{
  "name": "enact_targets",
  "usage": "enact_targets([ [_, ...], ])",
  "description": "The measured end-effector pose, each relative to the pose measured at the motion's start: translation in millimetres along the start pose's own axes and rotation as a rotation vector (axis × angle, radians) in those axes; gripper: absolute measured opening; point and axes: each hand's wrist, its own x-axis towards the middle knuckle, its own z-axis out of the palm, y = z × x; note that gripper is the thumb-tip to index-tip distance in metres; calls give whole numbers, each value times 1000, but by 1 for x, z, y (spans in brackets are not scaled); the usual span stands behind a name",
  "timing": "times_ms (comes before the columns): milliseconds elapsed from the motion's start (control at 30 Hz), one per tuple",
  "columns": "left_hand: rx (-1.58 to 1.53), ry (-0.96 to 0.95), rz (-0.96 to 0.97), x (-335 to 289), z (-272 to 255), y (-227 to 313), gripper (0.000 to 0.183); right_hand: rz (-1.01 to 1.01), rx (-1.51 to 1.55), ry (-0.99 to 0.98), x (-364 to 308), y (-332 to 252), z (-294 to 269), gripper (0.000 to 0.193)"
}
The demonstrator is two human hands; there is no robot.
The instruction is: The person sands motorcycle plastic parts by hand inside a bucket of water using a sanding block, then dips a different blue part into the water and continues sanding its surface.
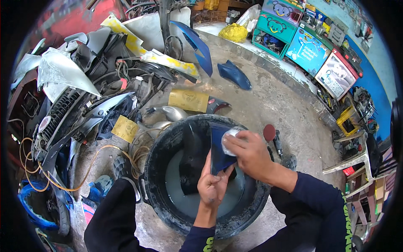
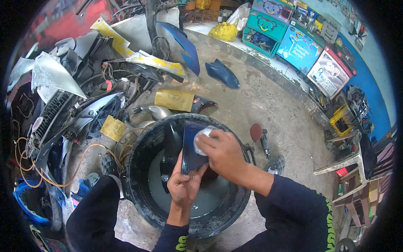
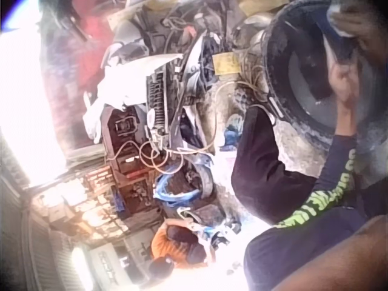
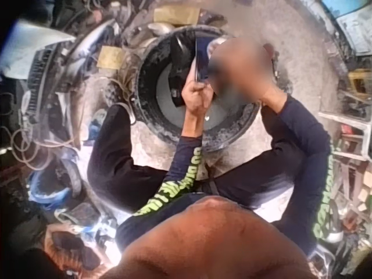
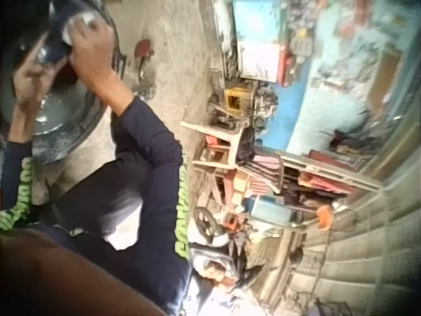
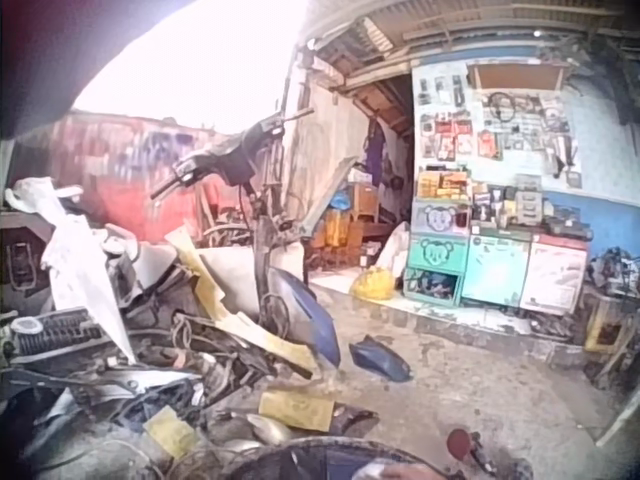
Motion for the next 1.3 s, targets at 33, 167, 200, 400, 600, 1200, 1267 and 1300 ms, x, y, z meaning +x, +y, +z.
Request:
enact_targets([
  [33,-2,-17,6,1,-3,-2,85,-12,-16,-25,-1,-3,0,44],
  [167,35,56,-70,-7,-12,3,85,-257,108,-3,-6,-26,-5,49],
  [200,37,61,-74,-6,-11,2,85,-134,135,30,-4,-16,4,48],
  [400,58,78,-82,-9,-15,0,79,-272,90,-3,-9,-34,-5,46],
  [600,13,15,-33,-6,-18,-15,62,42,144,-49,-6,-15,4,52],
  [1200,-92,254,-36,-36,53,4,85,-153,130,-116,2,-34,-46,50],
  [1267,-104,290,-85,-54,52,3,85,-246,177,-172,-10,-52,-61,47],
  [1300,-146,271,-102,-57,49,1,84,-204,161,-186,-14,-46,-57,47],
])
